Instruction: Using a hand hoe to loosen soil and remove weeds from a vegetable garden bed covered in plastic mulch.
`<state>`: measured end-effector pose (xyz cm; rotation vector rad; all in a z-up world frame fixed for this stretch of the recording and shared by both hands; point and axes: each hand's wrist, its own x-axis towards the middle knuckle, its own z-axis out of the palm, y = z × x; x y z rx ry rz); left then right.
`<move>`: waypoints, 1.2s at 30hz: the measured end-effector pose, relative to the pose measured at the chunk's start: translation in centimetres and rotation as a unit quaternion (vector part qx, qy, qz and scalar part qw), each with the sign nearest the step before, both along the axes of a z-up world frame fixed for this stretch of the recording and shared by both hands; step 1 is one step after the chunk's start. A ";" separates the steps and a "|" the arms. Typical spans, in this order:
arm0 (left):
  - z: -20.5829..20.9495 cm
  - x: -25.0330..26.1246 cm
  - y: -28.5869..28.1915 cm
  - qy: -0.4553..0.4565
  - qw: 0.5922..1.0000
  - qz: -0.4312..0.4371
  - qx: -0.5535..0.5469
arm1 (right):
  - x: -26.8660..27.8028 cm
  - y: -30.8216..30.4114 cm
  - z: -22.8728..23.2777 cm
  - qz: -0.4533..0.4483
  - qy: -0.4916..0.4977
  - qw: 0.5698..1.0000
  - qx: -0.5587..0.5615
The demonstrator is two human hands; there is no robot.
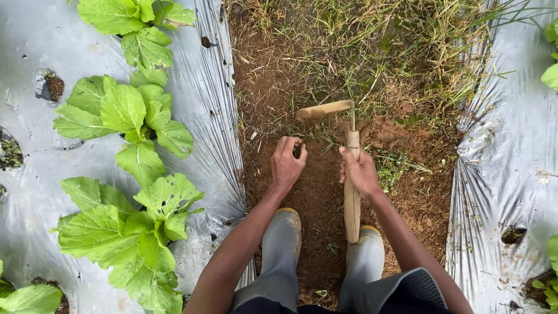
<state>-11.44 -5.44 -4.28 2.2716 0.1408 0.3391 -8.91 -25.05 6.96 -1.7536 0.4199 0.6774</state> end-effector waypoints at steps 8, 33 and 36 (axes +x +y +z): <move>2.6 2.6 1.0 -0.106 0.990 -0.023 0.093 | 0.1 0.7 -3.8 0.027 0.002 0.999 0.025; -1.4 1.9 1.5 -0.017 0.998 0.037 0.053 | 1.6 0.2 1.4 0.076 -0.016 0.996 -0.038; -0.2 2.2 1.5 0.055 0.998 0.021 0.032 | 2.0 1.3 2.9 0.048 -0.067 0.997 0.001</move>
